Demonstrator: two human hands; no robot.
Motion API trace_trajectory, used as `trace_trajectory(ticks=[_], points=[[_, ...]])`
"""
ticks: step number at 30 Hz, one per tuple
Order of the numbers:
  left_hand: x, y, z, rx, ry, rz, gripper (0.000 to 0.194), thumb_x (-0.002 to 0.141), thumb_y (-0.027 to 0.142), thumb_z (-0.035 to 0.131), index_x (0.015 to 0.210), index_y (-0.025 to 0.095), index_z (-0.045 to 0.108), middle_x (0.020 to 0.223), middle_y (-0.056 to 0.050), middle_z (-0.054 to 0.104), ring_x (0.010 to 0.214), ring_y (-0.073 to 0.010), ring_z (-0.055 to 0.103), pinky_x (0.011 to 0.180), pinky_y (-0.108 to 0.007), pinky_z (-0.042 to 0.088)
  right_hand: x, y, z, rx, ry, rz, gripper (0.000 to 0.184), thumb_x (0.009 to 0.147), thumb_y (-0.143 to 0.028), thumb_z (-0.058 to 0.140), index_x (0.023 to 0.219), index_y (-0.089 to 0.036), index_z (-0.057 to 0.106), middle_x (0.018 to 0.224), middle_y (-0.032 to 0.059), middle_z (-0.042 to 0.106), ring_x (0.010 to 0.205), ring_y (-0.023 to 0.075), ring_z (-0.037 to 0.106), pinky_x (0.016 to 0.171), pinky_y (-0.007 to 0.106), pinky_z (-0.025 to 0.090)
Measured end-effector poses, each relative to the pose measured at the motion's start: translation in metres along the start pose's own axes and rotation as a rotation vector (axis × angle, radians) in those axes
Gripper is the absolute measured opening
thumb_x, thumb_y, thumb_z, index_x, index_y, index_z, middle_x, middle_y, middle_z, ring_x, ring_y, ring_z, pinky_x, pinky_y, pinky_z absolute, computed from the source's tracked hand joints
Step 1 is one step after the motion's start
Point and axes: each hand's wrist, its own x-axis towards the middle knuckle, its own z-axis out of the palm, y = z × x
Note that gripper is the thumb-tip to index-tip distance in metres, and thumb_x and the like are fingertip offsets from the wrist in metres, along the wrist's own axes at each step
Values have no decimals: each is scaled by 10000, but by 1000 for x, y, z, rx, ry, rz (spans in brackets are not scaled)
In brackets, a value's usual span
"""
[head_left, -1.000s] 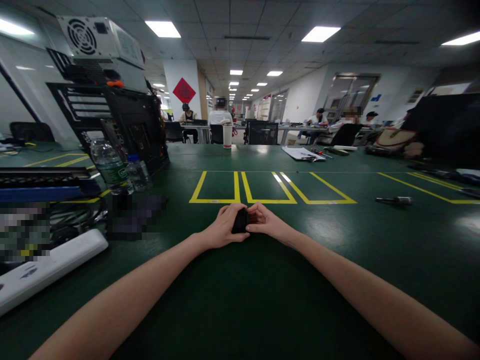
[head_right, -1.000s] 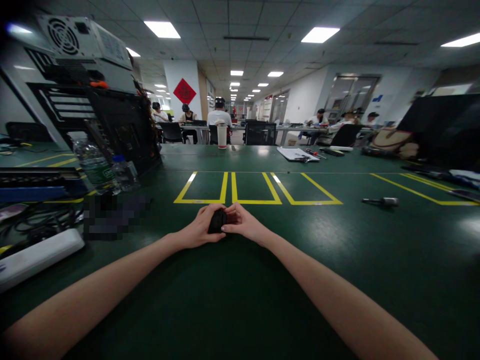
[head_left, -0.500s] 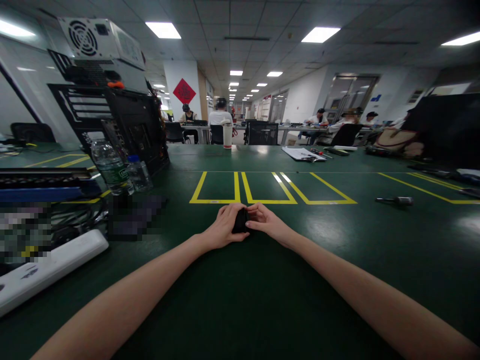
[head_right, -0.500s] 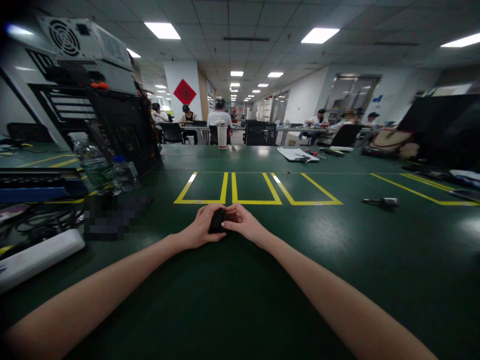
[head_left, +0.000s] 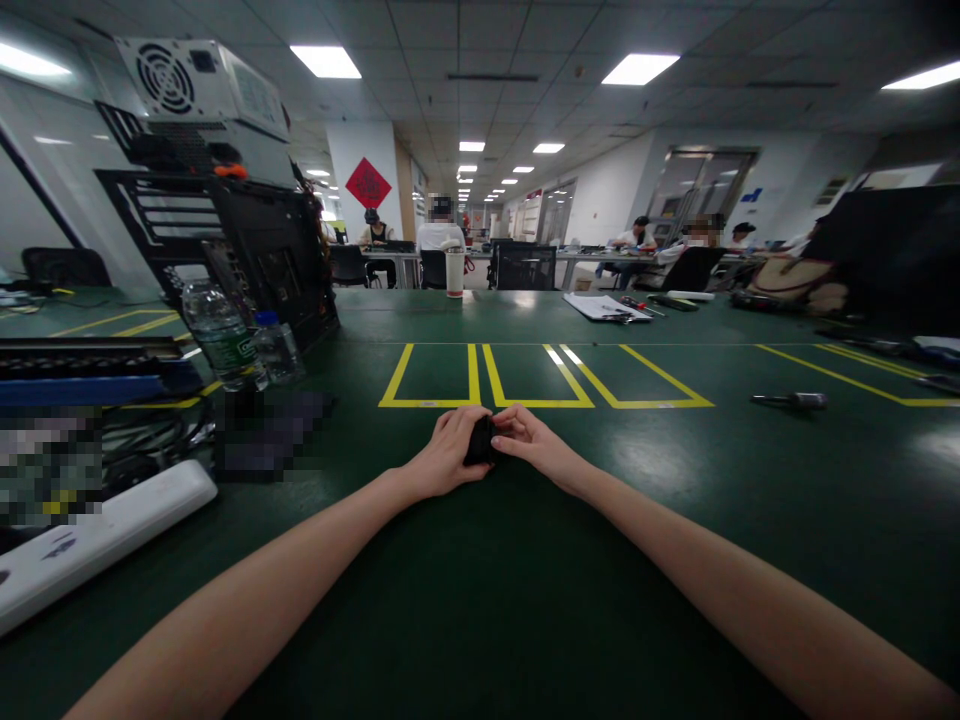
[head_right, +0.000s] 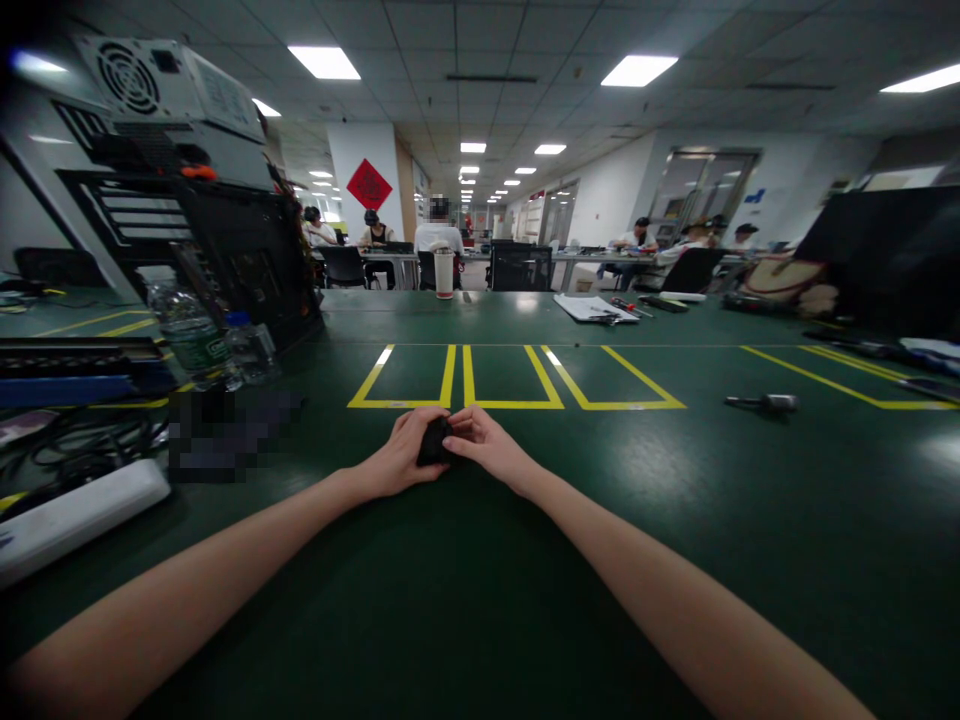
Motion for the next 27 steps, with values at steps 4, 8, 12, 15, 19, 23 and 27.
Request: trace_trajectory(ticks=[4,8,12,15,19,23,27], points=[[0,0,0,1,1,8,623,667,210,602,1183,217,253,1150,-68,409,1108,-221,381,975,-402,237,1,-1,-1,-39,7,29,288,676,-250,629,918,-203,479,965,26,522,941,164,498,868,373,369],[0,0,0,10,8,9,604,670,214,597,1174,211,264,1136,-71,416,1105,-221,383,971,-398,240,2,5,-4,-26,-48,-28,315,640,-187,660,885,-208,464,969,13,510,937,155,509,863,365,379],[0,1,0,12,0,6,606,673,213,595,1178,209,259,1136,-74,416,1102,-222,387,969,-397,241,1,8,-5,13,-80,-52,360,614,-174,684,879,-220,446,927,-2,530,935,147,513,866,358,377],[0,1,-1,9,-2,0,611,676,224,596,1181,219,253,1143,-71,414,1105,-226,385,968,-406,241,1,6,-3,15,-38,-44,256,667,-221,644,852,-211,468,906,-1,535,921,141,515,870,351,374],[0,0,-1,7,-3,-3,620,673,228,602,1184,218,251,1148,-73,412,1109,-226,384,972,-406,237,1,5,-1,19,6,-43,221,674,-232,635,835,-210,485,884,-4,536,903,142,518,859,347,381],[1,1,0,1,-5,-8,612,672,220,599,1177,224,252,1144,-70,418,1108,-231,387,970,-419,238,2,5,-2,-10,22,-7,311,664,-238,643,924,-222,473,921,8,531,931,156,507,863,368,385],[1,2,-1,0,-5,-8,603,674,224,597,1174,221,259,1143,-73,418,1109,-235,388,967,-425,240,1,2,-3,-27,-16,8,298,661,-232,643,908,-205,478,960,20,517,950,168,506,874,382,382]])
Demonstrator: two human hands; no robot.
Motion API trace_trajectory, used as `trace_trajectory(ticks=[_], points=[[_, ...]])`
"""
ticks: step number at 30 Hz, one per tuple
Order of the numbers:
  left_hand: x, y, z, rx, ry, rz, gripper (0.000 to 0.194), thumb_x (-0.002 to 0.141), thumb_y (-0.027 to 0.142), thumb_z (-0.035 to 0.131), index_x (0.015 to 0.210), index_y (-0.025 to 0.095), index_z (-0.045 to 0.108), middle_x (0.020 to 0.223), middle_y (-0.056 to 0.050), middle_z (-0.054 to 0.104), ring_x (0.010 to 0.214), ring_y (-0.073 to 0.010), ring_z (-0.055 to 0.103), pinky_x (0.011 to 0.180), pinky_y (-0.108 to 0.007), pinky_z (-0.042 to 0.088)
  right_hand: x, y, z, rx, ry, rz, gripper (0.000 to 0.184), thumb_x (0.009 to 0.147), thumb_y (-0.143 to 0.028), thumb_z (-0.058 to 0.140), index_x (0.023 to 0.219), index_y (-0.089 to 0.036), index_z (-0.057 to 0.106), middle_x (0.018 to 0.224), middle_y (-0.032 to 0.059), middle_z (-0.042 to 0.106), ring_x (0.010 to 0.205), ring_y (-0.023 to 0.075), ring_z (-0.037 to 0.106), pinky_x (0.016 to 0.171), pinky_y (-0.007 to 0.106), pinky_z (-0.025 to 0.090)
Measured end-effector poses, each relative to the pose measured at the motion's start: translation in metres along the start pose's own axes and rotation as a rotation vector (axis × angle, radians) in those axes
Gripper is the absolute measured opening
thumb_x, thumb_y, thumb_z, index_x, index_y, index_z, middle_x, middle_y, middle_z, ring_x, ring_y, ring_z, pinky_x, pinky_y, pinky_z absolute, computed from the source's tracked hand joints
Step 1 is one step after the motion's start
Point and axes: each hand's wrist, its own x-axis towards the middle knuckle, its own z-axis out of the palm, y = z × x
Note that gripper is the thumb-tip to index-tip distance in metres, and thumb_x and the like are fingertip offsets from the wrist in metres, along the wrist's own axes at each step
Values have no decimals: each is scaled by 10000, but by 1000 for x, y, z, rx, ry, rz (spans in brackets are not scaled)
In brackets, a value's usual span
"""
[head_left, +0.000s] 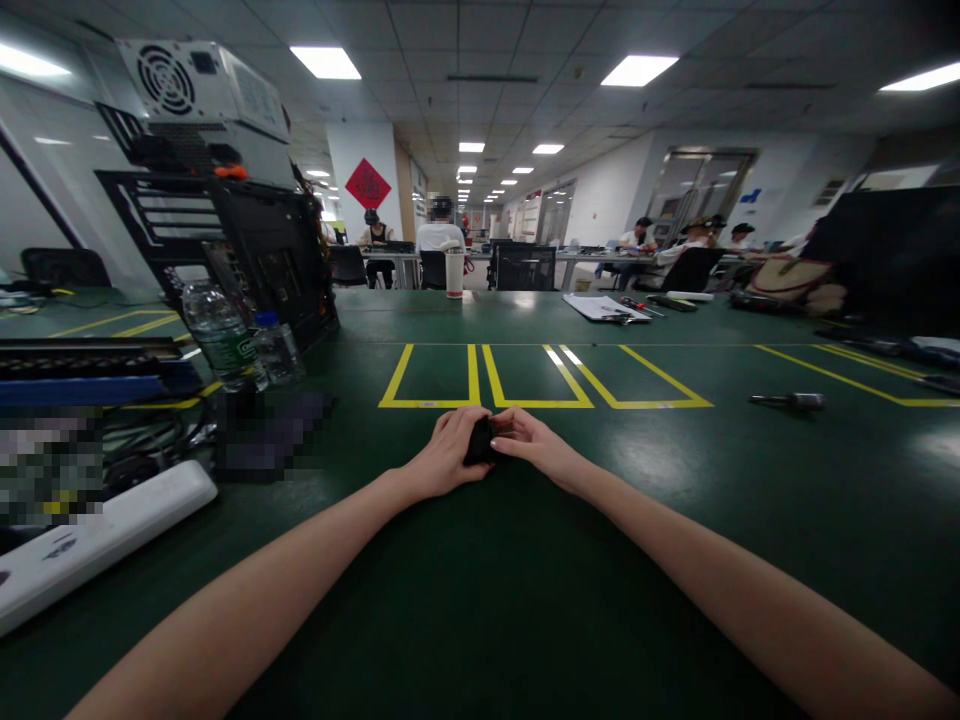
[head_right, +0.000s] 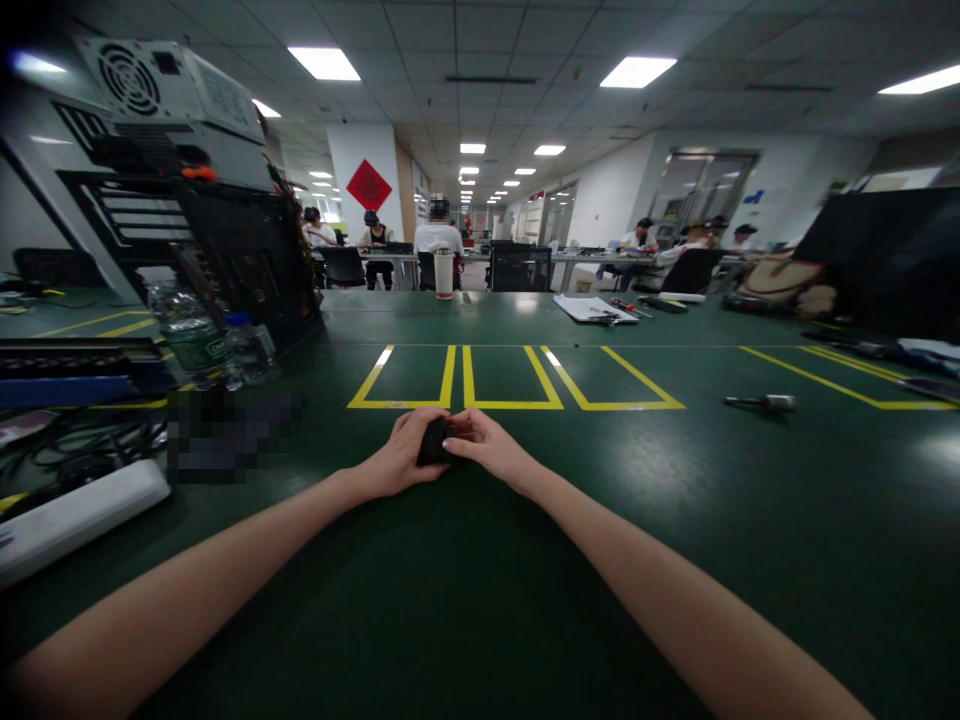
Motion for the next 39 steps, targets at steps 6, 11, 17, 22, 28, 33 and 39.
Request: trace_trajectory(ticks=[6,11,17,22,28,33,39], points=[[-1,0,0,2,-4,11,597,682,228,592,1178,215,260,1143,-74,416,1109,-229,385,970,-414,240,-2,-1,0,27,-58,-27,346,620,-191,678,884,-222,456,949,2,512,942,158,513,849,363,401],[0,-1,1,5,0,0,606,676,234,596,1176,224,253,1147,-76,416,1111,-240,388,962,-431,241,0,4,3,15,36,-66,221,677,-251,633,831,-211,480,860,-8,526,865,137,520,833,340,401],[0,1,-1,-4,-9,-2,604,676,223,592,1176,235,254,1146,-67,420,1110,-239,390,967,-434,238,2,8,2,-25,64,-23,304,675,-266,630,941,-220,488,953,20,531,943,163,501,857,363,390],[0,1,-2,0,-4,4,595,680,226,590,1175,224,259,1140,-68,418,1103,-230,391,971,-419,242,1,4,0,1,-14,-36,309,647,-224,656,903,-205,482,940,19,534,927,158,510,853,361,387],[-1,0,-1,7,-3,13,598,683,230,593,1180,215,260,1144,-70,413,1106,-221,385,979,-404,236,-1,1,0,39,-25,-49,256,665,-231,647,863,-212,486,903,-4,533,902,145,512,838,340,385],[-1,0,-1,2,-1,8,598,686,234,594,1180,223,257,1151,-69,410,1109,-225,386,978,-413,239,0,0,2,17,41,-39,199,691,-262,619,848,-210,508,887,-5,534,887,147,510,842,343,376],[0,-1,1,-3,4,13,610,672,222,602,1177,216,258,1139,-68,419,1102,-227,393,971,-414,244,2,2,1,-17,59,16,286,689,-242,619,943,-202,493,949,28,526,935,164,495,860,364,369]])
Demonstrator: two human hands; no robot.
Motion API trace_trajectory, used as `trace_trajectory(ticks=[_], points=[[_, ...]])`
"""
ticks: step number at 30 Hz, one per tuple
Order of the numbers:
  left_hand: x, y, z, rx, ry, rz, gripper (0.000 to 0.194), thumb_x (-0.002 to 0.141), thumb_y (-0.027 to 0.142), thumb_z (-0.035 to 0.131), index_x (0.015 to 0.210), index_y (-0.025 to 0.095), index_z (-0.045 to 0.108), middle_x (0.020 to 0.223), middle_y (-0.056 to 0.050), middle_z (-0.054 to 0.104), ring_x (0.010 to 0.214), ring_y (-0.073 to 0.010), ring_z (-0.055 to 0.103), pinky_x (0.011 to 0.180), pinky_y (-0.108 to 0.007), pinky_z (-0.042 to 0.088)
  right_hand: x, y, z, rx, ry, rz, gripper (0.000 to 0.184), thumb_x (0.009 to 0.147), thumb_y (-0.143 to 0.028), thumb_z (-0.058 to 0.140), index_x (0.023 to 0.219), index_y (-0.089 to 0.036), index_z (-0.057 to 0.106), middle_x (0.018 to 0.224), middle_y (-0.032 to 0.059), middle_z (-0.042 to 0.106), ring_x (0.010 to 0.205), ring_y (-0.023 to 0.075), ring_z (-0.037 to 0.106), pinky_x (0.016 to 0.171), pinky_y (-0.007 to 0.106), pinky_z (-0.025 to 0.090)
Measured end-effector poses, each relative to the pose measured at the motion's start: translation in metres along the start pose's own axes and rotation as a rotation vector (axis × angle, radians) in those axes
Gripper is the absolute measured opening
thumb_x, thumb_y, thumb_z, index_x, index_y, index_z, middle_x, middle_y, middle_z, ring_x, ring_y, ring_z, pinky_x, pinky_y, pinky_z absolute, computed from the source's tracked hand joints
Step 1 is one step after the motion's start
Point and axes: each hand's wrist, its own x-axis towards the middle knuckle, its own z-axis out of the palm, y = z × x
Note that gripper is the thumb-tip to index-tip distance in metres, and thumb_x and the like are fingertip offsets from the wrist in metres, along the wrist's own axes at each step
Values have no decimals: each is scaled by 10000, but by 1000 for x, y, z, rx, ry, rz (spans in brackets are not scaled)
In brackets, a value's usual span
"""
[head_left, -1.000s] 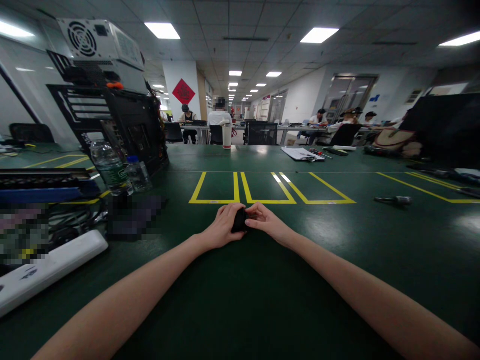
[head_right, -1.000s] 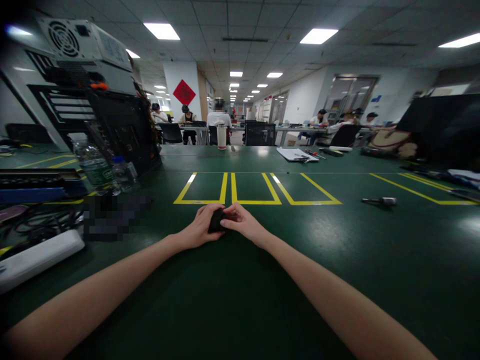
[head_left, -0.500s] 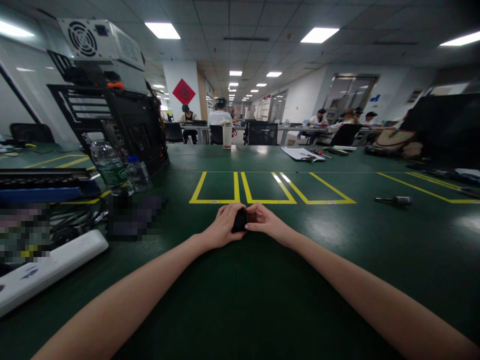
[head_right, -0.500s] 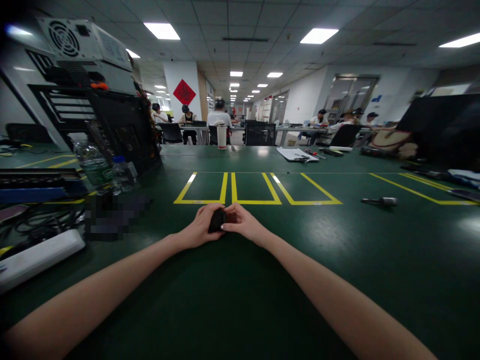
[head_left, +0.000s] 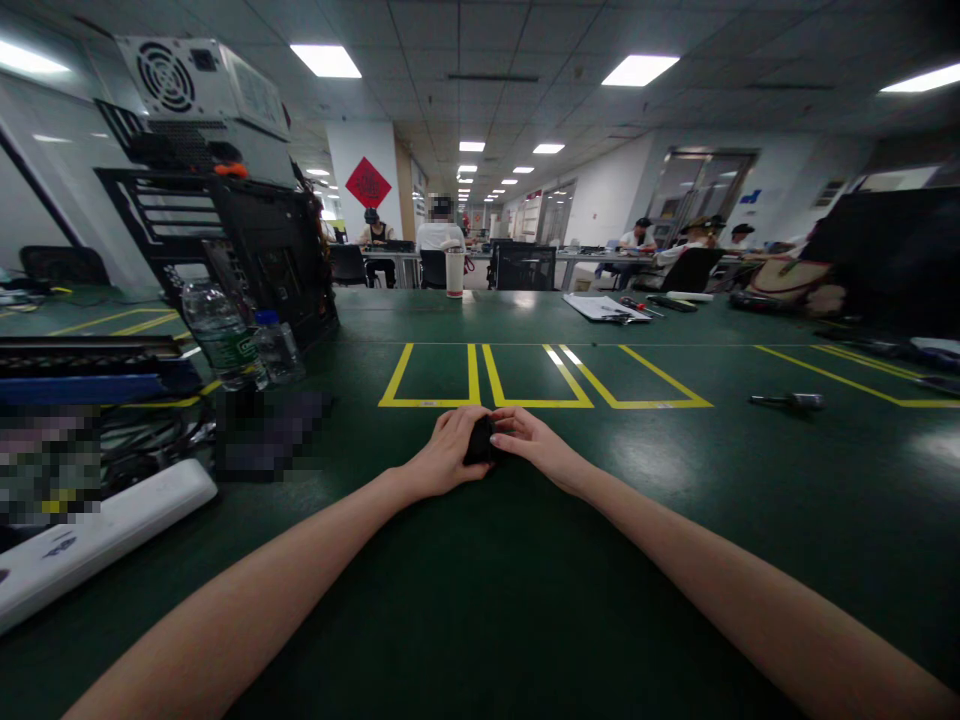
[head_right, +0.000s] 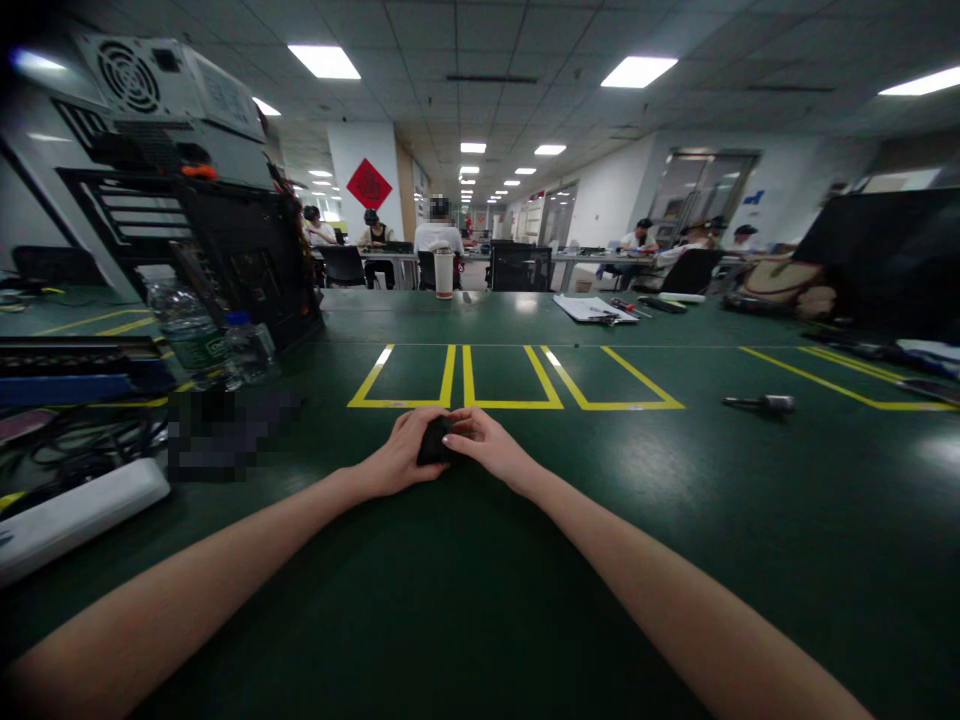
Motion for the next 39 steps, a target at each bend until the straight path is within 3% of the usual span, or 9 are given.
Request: trace_trajectory(ticks=[7,13,20,27,34,39], points=[[0,1,-2,0,0,2,590,680,220,594,1171,218,267,1132,-69,420,1096,-226,393,967,-408,245,-1,2,-3,96,-122,-49,341,622,-150,677,877,-220,461,912,-4,537,922,145,508,837,336,385],[-1,1,-3,-7,-6,9,606,683,223,594,1186,218,255,1144,-69,408,1104,-221,383,977,-403,236,-2,0,0,68,-47,-51,199,696,-222,619,847,-212,490,881,-10,537,887,137,511,839,335,378],[0,-1,0,-8,5,4,612,668,212,603,1178,216,265,1130,-65,419,1094,-221,390,971,-397,245,1,2,-1,3,-17,1,277,693,-240,616,941,-201,498,979,25,525,971,167,491,881,362,371],[0,-1,0,3,1,1,604,666,215,597,1172,222,266,1131,-66,420,1093,-228,394,965,-408,245,-1,3,-3,55,-132,-49,403,596,-157,691,917,-224,456,961,2,516,940,159,513,850,363,392],[0,-1,1,4,11,5,621,665,222,605,1181,211,260,1135,-69,419,1097,-221,391,968,-395,247,-3,0,1,49,-61,-60,218,692,-227,620,857,-212,478,893,-3,527,894,140,508,835,341,383],[0,-1,0,2,1,-7,612,667,216,602,1176,223,263,1136,-68,421,1099,-232,393,967,-420,248,-1,2,2,36,-28,-55,249,684,-235,627,887,-217,483,917,-1,529,921,148,504,853,349,386]])
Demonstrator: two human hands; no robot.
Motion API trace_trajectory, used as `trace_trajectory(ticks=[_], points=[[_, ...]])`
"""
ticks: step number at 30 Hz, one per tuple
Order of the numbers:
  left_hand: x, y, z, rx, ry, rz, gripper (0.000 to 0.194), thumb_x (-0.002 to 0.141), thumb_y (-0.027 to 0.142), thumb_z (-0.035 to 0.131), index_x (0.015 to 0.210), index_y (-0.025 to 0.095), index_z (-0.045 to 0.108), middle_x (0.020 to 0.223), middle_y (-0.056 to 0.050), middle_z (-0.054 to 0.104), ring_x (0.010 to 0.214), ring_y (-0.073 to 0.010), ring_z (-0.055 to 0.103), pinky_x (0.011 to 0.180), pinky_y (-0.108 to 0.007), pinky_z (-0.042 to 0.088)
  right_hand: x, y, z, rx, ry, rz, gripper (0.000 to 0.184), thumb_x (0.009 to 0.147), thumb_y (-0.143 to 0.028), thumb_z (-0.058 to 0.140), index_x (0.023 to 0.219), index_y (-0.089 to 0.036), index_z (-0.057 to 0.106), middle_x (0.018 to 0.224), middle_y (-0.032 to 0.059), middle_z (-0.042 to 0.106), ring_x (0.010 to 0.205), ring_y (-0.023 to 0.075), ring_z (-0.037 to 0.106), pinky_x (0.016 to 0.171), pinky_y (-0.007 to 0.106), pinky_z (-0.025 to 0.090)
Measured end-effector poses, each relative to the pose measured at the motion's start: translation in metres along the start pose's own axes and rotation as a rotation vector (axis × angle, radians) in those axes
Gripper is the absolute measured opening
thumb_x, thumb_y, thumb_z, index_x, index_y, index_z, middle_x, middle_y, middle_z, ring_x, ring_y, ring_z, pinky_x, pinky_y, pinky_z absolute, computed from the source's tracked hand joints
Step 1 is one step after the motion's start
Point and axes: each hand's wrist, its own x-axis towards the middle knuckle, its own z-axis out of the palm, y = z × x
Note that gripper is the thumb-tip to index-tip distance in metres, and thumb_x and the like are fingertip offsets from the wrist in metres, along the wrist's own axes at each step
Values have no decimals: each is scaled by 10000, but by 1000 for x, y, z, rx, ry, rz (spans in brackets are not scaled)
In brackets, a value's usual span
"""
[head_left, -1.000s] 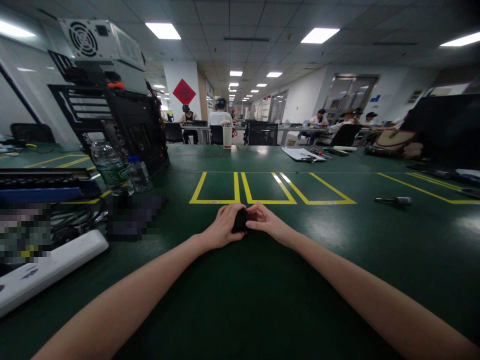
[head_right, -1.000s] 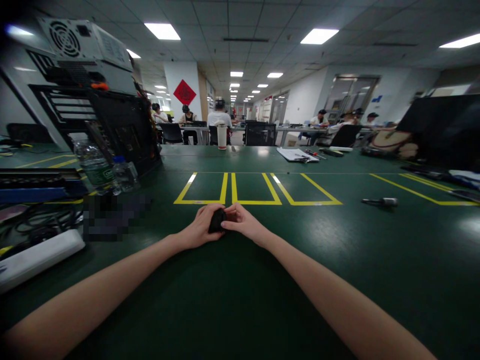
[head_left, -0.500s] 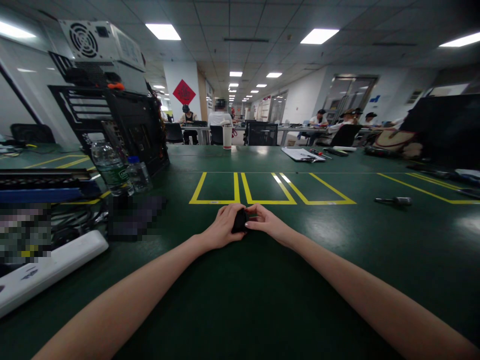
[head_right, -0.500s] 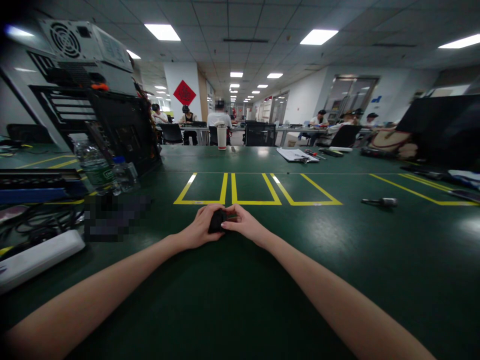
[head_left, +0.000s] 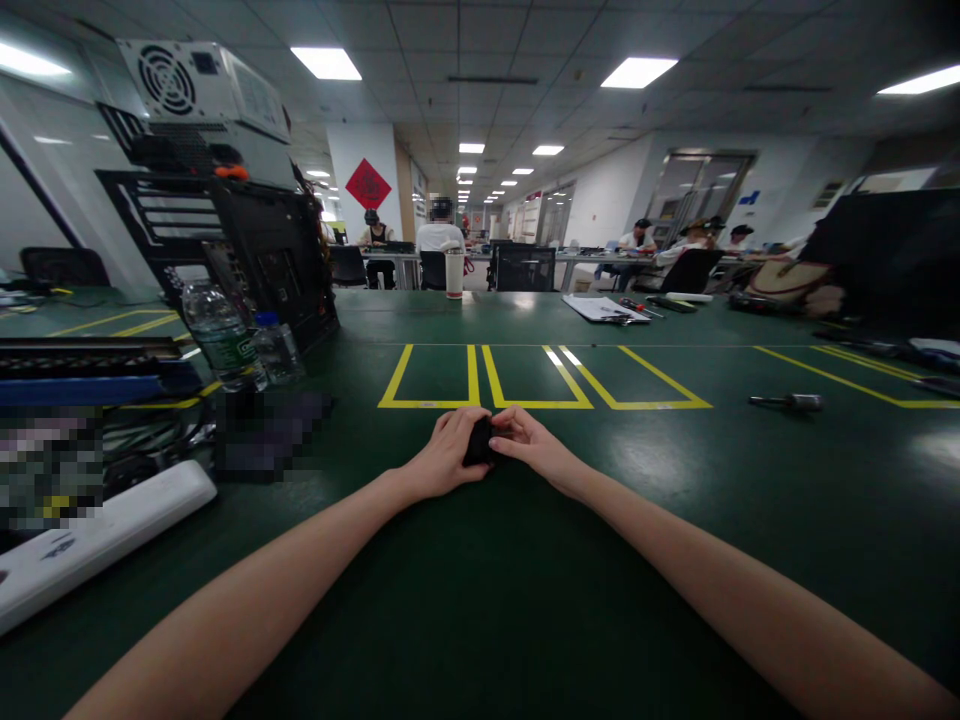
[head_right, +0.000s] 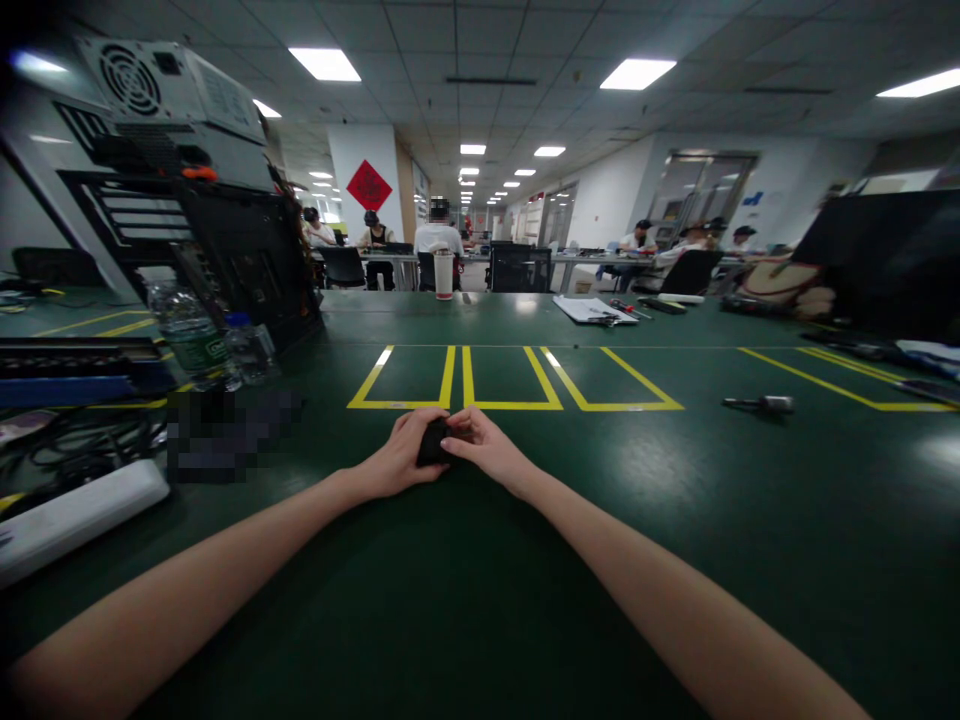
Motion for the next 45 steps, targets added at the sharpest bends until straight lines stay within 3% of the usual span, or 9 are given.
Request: trace_trajectory(ticks=[5,10,17,23,29,36,45], points=[[0,1,-1,-5,-7,2,600,675,216,593,1177,223,265,1136,-65,420,1099,-225,394,969,-411,247,0,-3,-1,-32,-7,83,335,656,-248,649,945,-187,490,1006,40,515,968,179,496,890,395,371],[-1,2,-2,-4,-11,7,597,679,218,588,1179,225,262,1145,-68,416,1105,-229,390,972,-417,239,-2,-7,-3,5,-88,44,409,587,-182,704,914,-214,459,954,8,526,947,163,503,865,371,386],[0,1,-1,-2,-9,-2,607,675,218,596,1180,226,260,1149,-70,419,1108,-234,392,966,-427,245,-2,-3,0,23,-28,25,226,698,-255,615,865,-216,468,896,-4,534,898,145,510,834,345,396],[0,0,1,4,0,-3,620,661,216,611,1175,224,263,1141,-64,419,1110,-226,386,974,-413,242,1,1,-1,-7,-6,54,300,685,-243,626,942,-210,474,948,16,531,943,160,499,885,372,362],[-1,1,-1,3,-7,-9,603,671,214,596,1173,231,262,1142,-62,418,1107,-230,391,973,-419,236,-2,-3,-4,27,-96,23,401,588,-184,703,907,-213,461,946,9,523,935,162,505,845,362,390],[0,0,1,2,1,-8,618,668,229,604,1177,232,253,1145,-63,418,1105,-230,396,970,-419,240,-1,-3,0,20,-14,6,194,704,-245,608,853,-216,487,878,-10,534,882,137,511,836,333,381],[0,0,0,-4,1,-8,596,669,221,601,1165,233,269,1135,-62,423,1102,-230,395,966,-422,242,-1,-3,-2,18,-41,60,333,643,-224,663,917,-197,476,974,29,524,965,170,497,879,373,373]])
